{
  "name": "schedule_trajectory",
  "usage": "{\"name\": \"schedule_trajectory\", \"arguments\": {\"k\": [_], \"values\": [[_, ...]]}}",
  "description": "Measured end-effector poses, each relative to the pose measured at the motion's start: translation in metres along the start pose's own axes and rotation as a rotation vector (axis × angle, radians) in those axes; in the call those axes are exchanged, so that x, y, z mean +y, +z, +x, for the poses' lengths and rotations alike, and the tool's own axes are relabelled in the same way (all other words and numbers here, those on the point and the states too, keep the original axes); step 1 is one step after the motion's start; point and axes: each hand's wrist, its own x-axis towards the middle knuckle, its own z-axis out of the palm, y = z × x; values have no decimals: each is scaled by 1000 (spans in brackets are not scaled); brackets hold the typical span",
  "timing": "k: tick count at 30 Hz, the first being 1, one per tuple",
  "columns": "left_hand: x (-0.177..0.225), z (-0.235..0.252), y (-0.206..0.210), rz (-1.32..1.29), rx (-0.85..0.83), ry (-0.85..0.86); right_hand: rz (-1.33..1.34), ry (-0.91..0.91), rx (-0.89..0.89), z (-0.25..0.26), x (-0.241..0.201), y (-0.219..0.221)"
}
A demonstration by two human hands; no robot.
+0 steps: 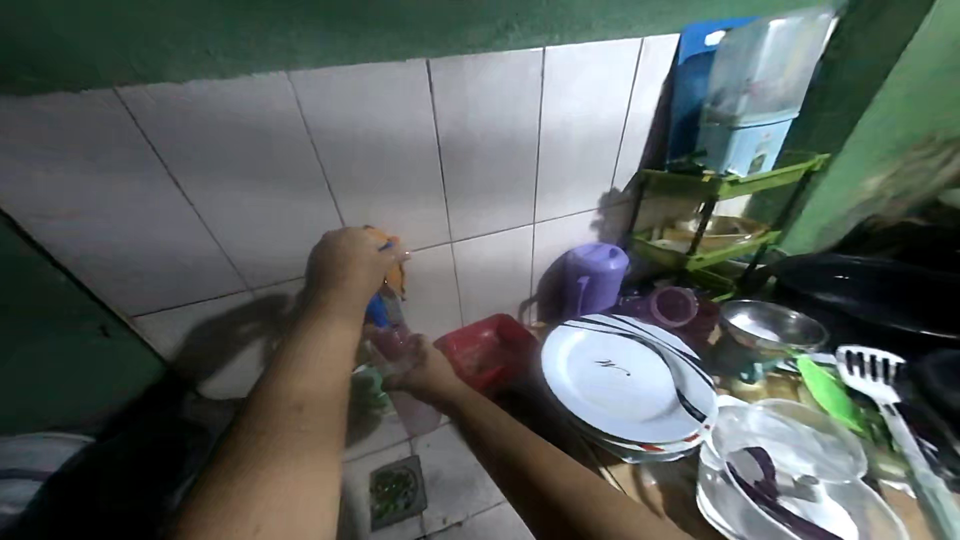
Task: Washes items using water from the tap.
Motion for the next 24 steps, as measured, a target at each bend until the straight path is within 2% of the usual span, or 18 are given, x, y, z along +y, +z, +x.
{"name": "schedule_trajectory", "arguments": {"k": [10, 24], "values": [[2, -1, -4, -94, -23, -69, -61, 4, 8, 2, 3, 1], [1, -3, 0, -122, 6, -70, -21, -40, 39, 5, 6, 8]]}}
